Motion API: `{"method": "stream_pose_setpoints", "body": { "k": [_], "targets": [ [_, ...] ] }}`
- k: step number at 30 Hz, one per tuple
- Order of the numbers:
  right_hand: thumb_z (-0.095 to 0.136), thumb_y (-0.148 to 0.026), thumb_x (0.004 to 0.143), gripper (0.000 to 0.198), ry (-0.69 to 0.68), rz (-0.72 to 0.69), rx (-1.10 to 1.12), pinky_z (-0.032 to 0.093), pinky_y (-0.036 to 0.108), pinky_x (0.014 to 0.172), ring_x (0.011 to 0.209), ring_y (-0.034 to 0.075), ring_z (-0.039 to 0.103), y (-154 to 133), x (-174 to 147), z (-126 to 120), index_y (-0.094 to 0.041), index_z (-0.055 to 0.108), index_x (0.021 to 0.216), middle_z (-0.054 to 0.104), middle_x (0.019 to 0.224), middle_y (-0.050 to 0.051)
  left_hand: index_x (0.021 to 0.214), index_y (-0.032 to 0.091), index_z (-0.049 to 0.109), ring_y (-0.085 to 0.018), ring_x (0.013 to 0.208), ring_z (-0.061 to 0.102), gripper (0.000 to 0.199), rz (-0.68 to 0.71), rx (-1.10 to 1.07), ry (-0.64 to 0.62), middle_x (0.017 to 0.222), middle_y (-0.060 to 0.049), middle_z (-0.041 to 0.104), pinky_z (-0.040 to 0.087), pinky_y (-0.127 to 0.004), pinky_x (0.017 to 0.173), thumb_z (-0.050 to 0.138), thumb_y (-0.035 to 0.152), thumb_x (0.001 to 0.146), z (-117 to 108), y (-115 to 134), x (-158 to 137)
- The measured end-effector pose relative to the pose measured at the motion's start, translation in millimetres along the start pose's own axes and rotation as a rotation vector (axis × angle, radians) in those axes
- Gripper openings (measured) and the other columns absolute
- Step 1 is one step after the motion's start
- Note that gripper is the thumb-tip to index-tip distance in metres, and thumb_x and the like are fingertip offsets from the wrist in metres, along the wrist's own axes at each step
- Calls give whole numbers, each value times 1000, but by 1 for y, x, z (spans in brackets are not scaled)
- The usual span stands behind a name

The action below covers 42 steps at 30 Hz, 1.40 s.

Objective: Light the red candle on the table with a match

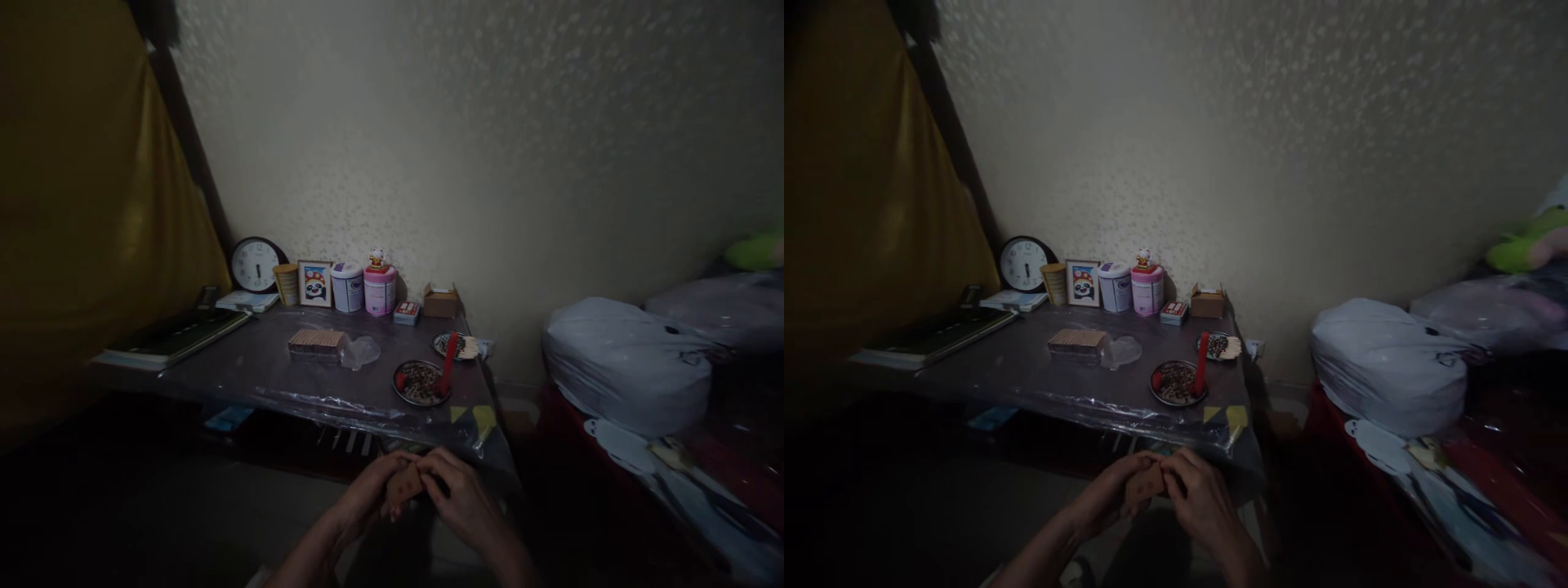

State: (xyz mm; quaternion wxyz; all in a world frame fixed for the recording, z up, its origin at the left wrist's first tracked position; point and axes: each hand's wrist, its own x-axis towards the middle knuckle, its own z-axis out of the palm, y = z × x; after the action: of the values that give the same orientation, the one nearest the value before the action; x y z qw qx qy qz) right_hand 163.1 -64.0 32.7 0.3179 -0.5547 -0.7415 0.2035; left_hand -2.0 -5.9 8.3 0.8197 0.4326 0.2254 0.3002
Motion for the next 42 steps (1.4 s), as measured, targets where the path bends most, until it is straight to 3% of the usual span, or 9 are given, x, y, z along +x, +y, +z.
{"method": "stream_pose_setpoints", "body": {
  "k": [11, 19, 30, 42],
  "targets": [
    [38, -25, 92, 23, -41, 5, -18, 38, 21, 77, 85, 9, 53, 10, 1, 4, -23, 60, 99, 55, 94, 1, 96, 6, 59, -14, 46, 43, 54, -88, -47, 48, 72, -8, 53, 32, -16, 35, 70, 43, 59, 0, 1, 0],
    [45, -22, 87, 13, -54, 83, -3, 35, 20, 73, 81, 8, 52, 8, 1, 2, -17, 55, 82, 54, 87, 0, 90, 6, 61, -15, 44, 43, 50, -66, -6, 25, 68, -8, 51, 30, -17, 33, 69, 46, 61, -6, -12, 4],
    [41, -16, 86, 9, -66, -27, -72, 35, 20, 75, 82, 8, 50, 9, -1, 2, -16, 49, 85, 51, 88, 0, 103, 5, 57, -14, 45, 43, 59, -93, 23, 10, 74, -9, 53, 33, -16, 33, 64, 44, 60, -7, -6, 2],
    [40, -19, 85, 11, -88, 49, -146, 35, 22, 76, 84, 9, 50, 4, -3, -2, -17, 51, 86, 52, 90, 0, 112, 3, 56, -21, 55, 51, 65, -11, 144, 39, 86, -14, 59, 35, -19, 35, 59, 46, 63, -12, -14, 9]
  ]
}}
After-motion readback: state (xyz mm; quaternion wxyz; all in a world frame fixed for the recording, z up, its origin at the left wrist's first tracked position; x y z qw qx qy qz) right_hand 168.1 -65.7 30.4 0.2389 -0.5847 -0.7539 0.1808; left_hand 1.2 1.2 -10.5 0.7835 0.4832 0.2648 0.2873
